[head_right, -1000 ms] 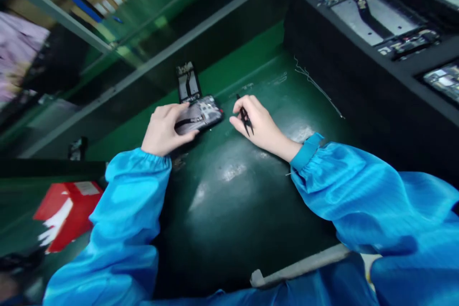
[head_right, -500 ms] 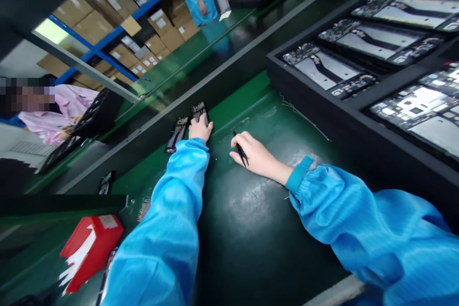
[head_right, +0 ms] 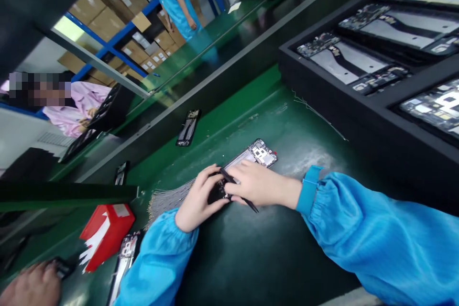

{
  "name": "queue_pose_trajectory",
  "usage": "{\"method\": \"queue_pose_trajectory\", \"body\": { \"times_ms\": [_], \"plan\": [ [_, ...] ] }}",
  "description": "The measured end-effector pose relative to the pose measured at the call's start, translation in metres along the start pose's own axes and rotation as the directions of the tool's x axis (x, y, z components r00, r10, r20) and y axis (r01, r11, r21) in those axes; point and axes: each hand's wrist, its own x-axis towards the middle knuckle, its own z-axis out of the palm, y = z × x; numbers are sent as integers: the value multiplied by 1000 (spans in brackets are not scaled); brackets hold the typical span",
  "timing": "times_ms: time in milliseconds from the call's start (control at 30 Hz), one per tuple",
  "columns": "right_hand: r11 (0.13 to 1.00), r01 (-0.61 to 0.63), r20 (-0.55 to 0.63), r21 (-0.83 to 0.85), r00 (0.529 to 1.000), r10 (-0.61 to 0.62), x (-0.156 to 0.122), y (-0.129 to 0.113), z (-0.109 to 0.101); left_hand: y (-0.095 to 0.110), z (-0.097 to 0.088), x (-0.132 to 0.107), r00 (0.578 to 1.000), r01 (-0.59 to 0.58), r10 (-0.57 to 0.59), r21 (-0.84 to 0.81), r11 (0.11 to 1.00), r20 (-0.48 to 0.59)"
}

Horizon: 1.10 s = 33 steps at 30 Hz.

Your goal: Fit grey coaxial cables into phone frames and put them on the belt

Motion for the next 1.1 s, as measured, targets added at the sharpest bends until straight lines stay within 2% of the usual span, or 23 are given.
{"method": "queue_pose_trajectory", "body": {
  "times_ms": [100,200,400,533,600,700,800,900,967,1033,1100],
  "plan": [
    [998,33,60,-52,998,-29,3,-7,4,-31,-20,-16,990,130,-123,118,984,-68],
    [995,-16,60,-97,998,21,5,-10,9,-47,-31,-24,977,211,-205,229,950,-52],
    [992,-82,108,-91,990,92,5,-13,9,-32,-29,-25,975,189,-218,369,910,40],
    [988,-137,127,-76,981,145,6,-15,10,-26,-24,-22,975,132,-209,550,825,78],
    [985,-161,132,-67,977,169,7,-16,10,-24,-20,-19,977,121,-199,589,799,69],
    [980,-197,114,9,974,195,10,-15,6,-19,-12,-11,986,123,-163,495,860,40],
    [934,-274,43,228,962,271,17,-11,0,-11,-1,-2,987,152,-158,309,939,-6],
    [811,-313,6,495,934,356,27,-7,-4,-8,10,0,985,173,-167,186,967,-47],
    [687,-359,45,631,902,429,32,-7,-5,-9,13,-2,984,171,-163,121,978,-76],
    [574,-406,102,711,867,487,33,-8,-4,-12,14,-6,980,173,-165,67,983,-110],
    [532,-421,131,735,858,497,33,-10,-3,-13,13,-9,976,174,-166,43,984,-137]
  ]
}}
